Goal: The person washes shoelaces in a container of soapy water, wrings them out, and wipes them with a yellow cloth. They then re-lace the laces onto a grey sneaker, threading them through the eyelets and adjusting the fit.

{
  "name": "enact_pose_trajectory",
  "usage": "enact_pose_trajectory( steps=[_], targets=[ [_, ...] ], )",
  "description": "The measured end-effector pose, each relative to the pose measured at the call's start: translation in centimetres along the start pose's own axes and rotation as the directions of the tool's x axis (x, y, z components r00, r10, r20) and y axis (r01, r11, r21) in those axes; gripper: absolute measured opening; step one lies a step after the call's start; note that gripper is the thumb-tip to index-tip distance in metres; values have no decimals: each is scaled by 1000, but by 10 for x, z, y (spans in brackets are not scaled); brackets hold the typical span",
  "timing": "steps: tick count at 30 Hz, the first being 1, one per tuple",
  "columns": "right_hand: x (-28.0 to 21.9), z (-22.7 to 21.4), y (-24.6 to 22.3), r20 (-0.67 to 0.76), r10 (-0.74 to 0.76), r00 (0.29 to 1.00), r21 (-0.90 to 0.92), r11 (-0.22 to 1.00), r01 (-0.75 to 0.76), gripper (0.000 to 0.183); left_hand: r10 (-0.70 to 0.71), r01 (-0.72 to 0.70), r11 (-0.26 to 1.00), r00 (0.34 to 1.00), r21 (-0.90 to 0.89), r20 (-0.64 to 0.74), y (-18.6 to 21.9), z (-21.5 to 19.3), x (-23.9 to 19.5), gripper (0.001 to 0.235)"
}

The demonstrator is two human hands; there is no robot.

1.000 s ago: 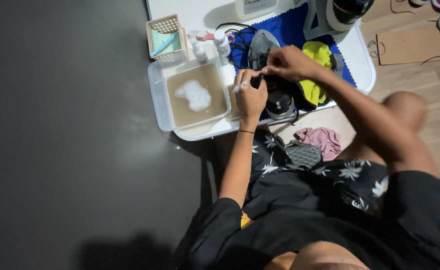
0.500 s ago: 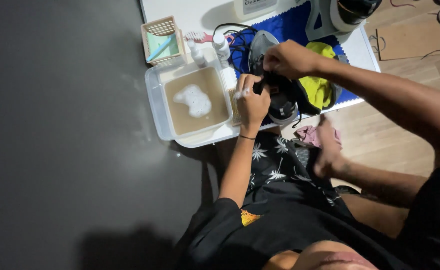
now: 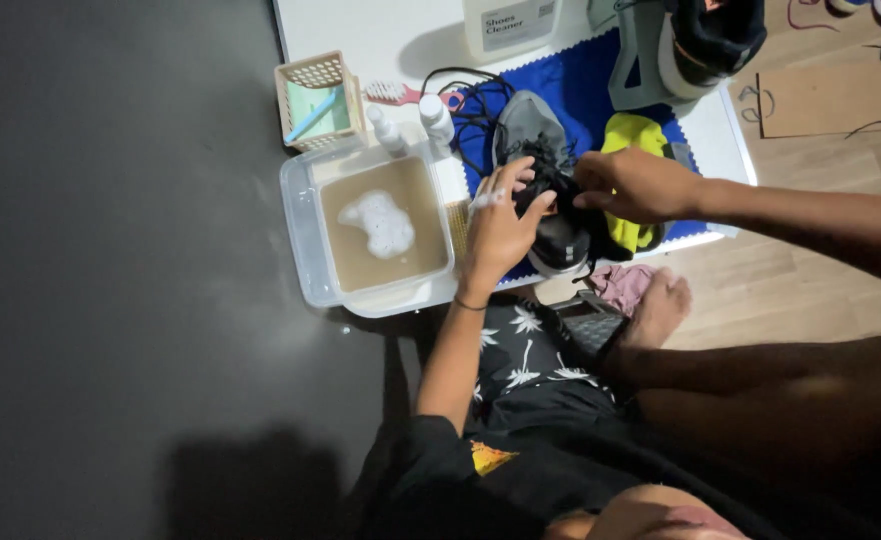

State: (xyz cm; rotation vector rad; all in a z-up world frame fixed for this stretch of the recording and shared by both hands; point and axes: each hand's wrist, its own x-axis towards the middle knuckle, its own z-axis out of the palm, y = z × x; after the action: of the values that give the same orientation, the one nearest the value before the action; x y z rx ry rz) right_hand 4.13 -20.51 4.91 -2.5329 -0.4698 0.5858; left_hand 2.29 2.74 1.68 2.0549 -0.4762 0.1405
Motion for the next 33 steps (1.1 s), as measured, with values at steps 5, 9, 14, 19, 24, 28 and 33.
enact_pose_trajectory(
  steps=[5, 9, 14, 19, 24, 28, 33],
  targets=[
    [13, 11, 39, -4, -29, 1000, 70, 997, 29, 16, 4, -23, 992, 988, 124, 155, -15, -6, 15, 24],
    [15, 12, 52, -86, -14, 996, 219, 975, 32, 20, 52, -81, 960, 992, 268, 113, -5, 4, 11, 26],
    [19, 14, 34, -213, -75, 974, 160, 981, 110, 20, 24, -28, 975, 999, 219, 22, 0, 7, 12, 22],
    [20, 18, 9, -335, -342, 878, -146, 939, 310, 23, 5, -11, 986, 999, 169, 40, 7, 0, 13, 20],
    [36, 26, 11, -305, -312, 900, -171, 947, 271, 19, -26, 22, 994, 999, 111, 29, -10, 2, 8, 16],
    [43, 24, 13, -299, -239, 924, -46, 971, 236, 21, -32, 34, 998, 998, 44, -55, -7, 12, 3, 15],
    [45, 17, 1, -203, -43, 978, 237, 967, 91, 15, -134, 124, 989, 980, -75, -150, -4, 21, 4, 19]
  ],
)
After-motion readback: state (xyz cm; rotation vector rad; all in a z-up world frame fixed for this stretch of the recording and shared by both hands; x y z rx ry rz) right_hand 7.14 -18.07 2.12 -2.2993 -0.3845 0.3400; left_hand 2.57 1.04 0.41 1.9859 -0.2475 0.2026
